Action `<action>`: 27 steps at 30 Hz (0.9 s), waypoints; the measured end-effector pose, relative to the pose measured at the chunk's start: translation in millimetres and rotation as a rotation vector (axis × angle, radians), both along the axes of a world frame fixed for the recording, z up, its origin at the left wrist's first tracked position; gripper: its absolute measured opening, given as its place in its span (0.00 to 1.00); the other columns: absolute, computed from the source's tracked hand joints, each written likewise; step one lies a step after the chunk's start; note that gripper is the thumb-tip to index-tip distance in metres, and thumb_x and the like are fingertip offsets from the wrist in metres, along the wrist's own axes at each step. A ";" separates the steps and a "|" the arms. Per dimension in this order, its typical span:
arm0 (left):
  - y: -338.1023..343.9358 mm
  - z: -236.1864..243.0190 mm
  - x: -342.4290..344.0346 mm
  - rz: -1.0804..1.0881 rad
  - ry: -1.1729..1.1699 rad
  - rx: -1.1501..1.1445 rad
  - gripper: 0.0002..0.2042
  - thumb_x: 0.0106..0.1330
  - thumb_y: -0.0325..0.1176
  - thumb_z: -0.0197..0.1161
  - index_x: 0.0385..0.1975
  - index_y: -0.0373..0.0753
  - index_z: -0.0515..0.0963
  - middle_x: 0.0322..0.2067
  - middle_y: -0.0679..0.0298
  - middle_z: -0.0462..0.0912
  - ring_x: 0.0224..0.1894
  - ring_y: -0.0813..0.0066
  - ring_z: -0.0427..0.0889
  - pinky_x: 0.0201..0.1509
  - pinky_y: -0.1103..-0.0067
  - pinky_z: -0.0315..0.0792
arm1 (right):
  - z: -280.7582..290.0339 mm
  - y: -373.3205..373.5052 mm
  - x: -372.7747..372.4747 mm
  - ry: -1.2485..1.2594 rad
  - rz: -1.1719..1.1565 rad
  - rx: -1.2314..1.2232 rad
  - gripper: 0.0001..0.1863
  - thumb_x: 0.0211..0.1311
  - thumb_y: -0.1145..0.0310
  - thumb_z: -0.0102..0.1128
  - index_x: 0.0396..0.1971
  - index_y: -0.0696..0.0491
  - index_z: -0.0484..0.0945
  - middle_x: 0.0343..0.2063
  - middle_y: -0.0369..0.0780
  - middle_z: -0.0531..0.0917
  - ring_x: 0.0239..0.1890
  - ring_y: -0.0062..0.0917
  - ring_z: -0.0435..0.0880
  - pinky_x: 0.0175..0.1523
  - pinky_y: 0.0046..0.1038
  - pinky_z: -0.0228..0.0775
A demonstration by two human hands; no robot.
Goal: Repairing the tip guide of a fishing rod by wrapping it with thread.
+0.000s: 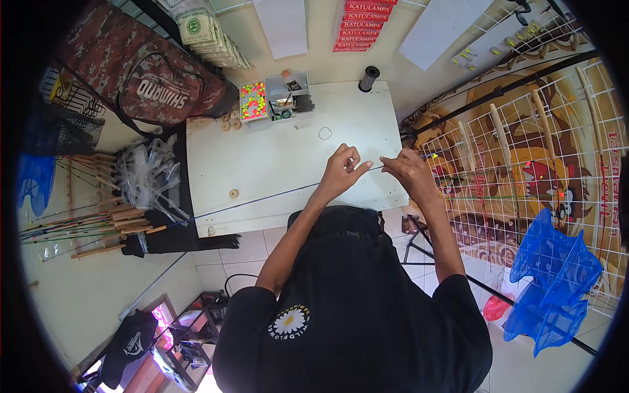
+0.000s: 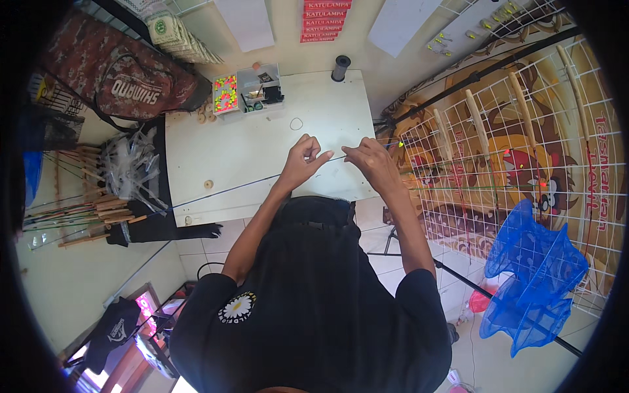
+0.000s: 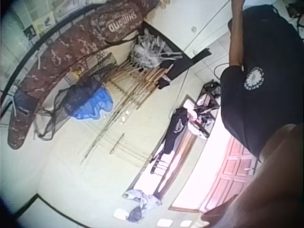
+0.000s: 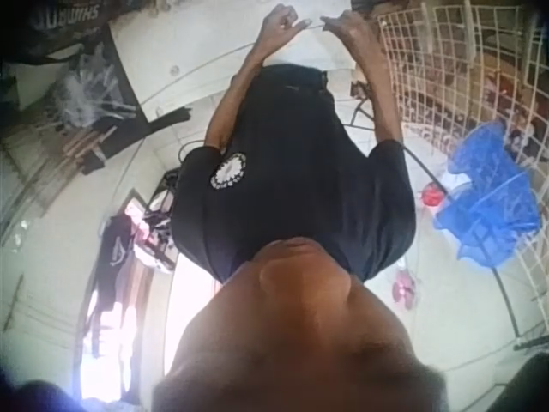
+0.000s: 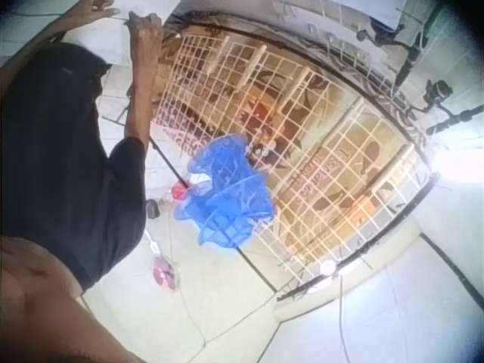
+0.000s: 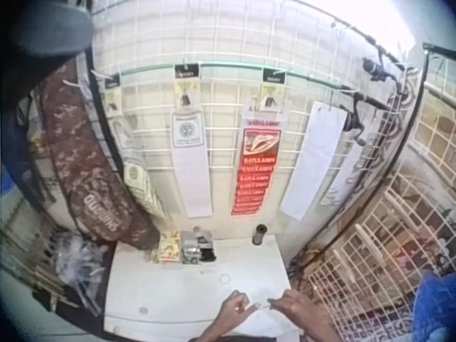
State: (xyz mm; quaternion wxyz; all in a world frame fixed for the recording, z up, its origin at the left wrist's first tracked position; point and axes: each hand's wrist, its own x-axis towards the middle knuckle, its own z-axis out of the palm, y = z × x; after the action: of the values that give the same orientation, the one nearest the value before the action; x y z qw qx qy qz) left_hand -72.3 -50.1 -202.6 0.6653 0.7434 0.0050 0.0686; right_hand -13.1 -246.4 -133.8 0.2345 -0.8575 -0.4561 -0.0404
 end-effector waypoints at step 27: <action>-12.5 19.2 8.2 0.146 -0.071 0.479 0.07 0.62 0.37 0.64 0.36 0.45 0.83 0.33 0.68 0.82 0.36 0.70 0.74 0.46 0.71 0.63 | -10.4 3.3 -6.9 0.008 -0.087 0.069 0.11 0.52 0.68 0.67 0.33 0.53 0.75 0.22 0.39 0.70 0.28 0.32 0.73 0.34 0.33 0.67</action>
State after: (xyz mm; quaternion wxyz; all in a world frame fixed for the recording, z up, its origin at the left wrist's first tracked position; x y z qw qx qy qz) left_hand -64.1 -62.6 -183.4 0.4632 0.8747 0.0189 0.1419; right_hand -19.9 -243.0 -144.1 0.2637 -0.8681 -0.4159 -0.0627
